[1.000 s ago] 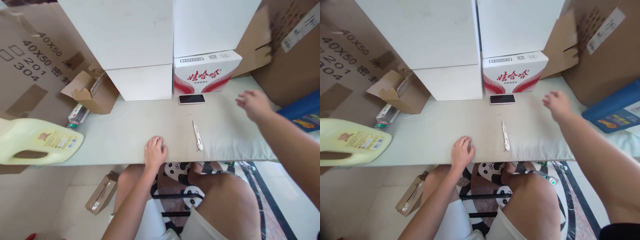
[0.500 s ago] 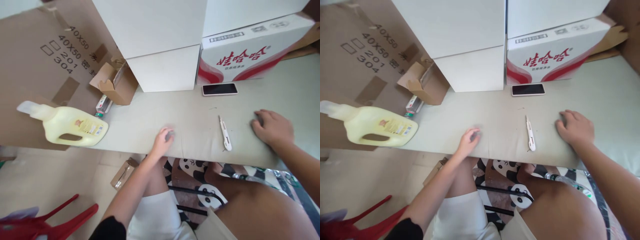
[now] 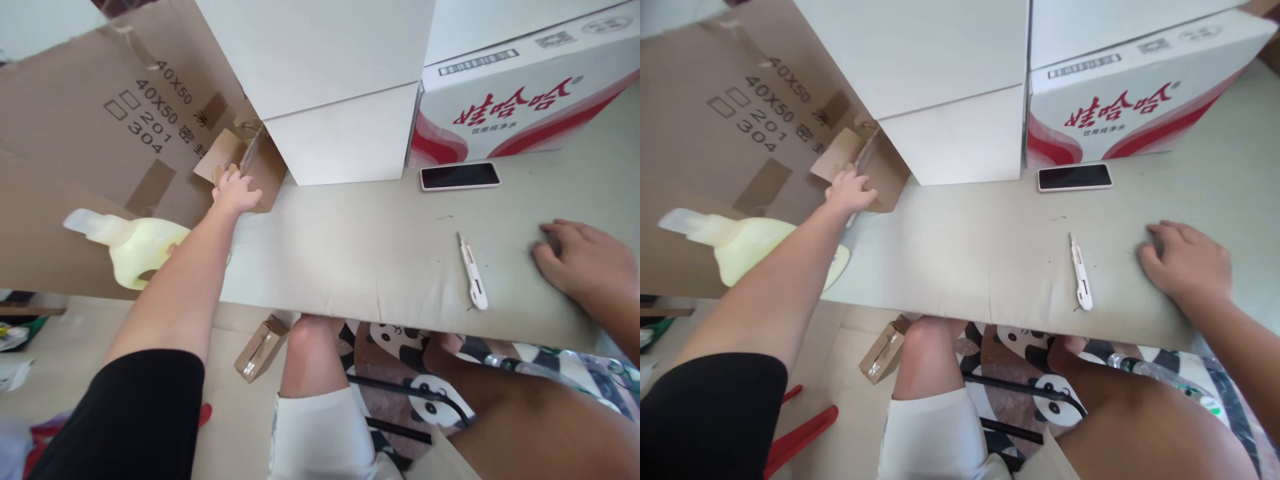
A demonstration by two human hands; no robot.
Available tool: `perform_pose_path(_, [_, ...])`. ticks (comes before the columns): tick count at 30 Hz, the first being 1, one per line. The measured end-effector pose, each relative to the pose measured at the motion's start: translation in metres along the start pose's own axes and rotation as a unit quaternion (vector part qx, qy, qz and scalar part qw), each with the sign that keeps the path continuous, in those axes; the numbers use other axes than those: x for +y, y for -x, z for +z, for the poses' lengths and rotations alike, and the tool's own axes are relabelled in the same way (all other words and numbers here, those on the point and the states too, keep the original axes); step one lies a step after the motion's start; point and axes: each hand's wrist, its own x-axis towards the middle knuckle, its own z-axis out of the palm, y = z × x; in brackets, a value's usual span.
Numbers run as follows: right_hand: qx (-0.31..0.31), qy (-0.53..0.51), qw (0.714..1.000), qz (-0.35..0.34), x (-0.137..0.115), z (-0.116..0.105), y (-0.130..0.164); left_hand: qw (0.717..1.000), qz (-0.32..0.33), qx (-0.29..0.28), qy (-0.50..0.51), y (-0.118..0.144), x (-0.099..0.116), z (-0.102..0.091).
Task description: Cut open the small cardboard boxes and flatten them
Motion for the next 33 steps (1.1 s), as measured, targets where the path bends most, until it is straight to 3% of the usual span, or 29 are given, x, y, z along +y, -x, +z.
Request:
perform_pose_path(2, [0.011,-0.003,1.000,-0.001,-0.001,-0.001,0.000,0.999,0.004,-0.020,-0.028,0.008,0.010,0.001])
perform_pose_path(6, [-0.003,-0.010,1.000,0.008,-0.005,-0.006,0.002,0.996,0.049,0.052,-0.049,0.050,0.020,0.001])
perform_pose_path(9, [-0.012,-0.018,1.000,0.006,-0.008,-0.011,0.004,0.989,0.105,0.104,0.009,0.090,0.004,0.001])
perform_pose_path(12, [-0.012,-0.028,1.000,-0.005,-0.007,-0.014,0.007,0.951,0.190,0.196,0.147,0.135,-0.017,0.005])
perform_pose_path(14, [-0.006,-0.044,0.999,-0.008,-0.005,-0.014,0.007,0.931,0.214,0.224,0.191,0.168,-0.022,0.009])
perform_pose_path(18, [0.002,-0.094,0.996,-0.006,-0.004,-0.015,0.007,0.910,0.233,0.186,0.288,0.228,-0.003,0.027])
perform_pose_path(20, [0.016,-0.154,0.988,-0.006,-0.015,-0.021,0.012,0.879,0.242,0.184,0.368,0.249,0.018,0.040])
perform_pose_path(22, [0.038,-0.269,0.960,-0.063,-0.037,-0.031,0.022,0.851,0.268,0.182,0.412,0.261,0.042,0.051])
perform_pose_path(23, [0.045,-0.340,0.931,-0.122,-0.052,-0.038,0.028,0.839,0.269,0.188,0.434,0.263,0.054,0.057])
perform_pose_path(25, [0.049,-0.468,0.842,-0.266,-0.087,-0.050,0.042,0.821,0.262,0.184,0.472,0.264,0.075,0.064])
perform_pose_path(27, [0.054,-0.527,0.779,-0.335,-0.121,-0.058,0.054,0.803,0.255,0.194,0.503,0.260,0.089,0.069])
perform_pose_path(30, [0.073,-0.537,0.772,-0.332,-0.151,-0.059,0.067,0.806,0.236,0.192,0.508,0.248,0.096,0.069])
perform_pose_path(33, [0.105,-0.551,0.773,-0.296,-0.154,-0.054,0.076,0.840,0.201,0.178,0.472,0.228,0.091,0.069])
